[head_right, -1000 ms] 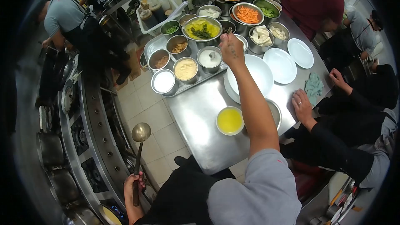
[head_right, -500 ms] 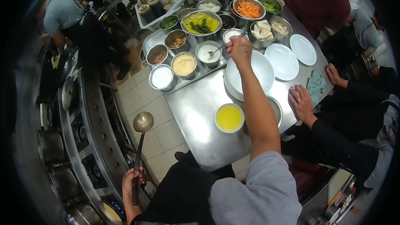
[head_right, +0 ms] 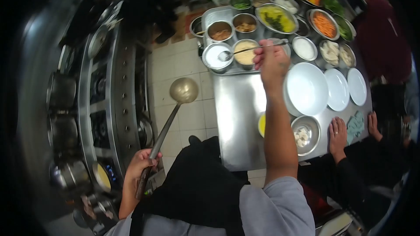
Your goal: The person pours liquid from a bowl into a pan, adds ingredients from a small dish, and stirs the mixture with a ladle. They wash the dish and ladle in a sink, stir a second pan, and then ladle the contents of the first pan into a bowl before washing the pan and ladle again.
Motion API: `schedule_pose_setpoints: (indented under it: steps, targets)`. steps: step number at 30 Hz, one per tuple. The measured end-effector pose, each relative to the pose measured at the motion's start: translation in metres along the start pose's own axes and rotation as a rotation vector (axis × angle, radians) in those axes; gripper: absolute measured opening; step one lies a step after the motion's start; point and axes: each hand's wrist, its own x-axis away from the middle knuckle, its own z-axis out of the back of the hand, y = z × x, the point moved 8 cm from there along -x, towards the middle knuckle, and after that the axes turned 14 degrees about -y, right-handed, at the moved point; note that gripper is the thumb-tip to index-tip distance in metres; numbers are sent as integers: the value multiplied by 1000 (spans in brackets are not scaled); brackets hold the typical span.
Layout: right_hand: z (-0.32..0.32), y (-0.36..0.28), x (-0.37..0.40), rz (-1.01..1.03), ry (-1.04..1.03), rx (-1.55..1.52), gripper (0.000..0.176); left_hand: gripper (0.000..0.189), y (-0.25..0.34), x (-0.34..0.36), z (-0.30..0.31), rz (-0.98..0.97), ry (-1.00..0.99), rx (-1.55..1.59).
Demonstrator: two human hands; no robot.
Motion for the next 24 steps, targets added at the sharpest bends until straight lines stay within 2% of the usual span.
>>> schedule_pose_setpoints:
  steps: [2,4,5,7,8,10,12,13,16,18,24]
  targets:
    - [-58,12,20,16,-125,135,25,28,4,9,-7,-6,-15,48]
    - [-109,6,42,225,-329,584,24,29,8,15,-16,-12,-60,80]
    - [-108,9,43,224,-328,587,24,30,7,18,-17,3,-63,59]
    - [-96,-3,44,390,-221,651,22,32,6,19,-19,34,-84,37]
    - [-75,-12,37,344,-133,622,23,32,7,20,-21,36,-100,33]
    - [-24,-24,20,216,25,299,25,32,15,18,-22,23,-85,-2]
    - [17,-38,6,242,148,341,26,32,13,14,-20,24,-98,-36]
    - [30,-34,-1,192,168,299,26,32,15,12,-18,2,-72,-36]
    - [45,-13,-21,119,154,441,26,32,18,6,-10,-20,-36,-51]
    - [45,2,-27,140,124,447,27,35,10,4,0,20,24,-37]
    - [50,24,-28,-1,160,335,28,34,22,8,1,-24,74,-57]
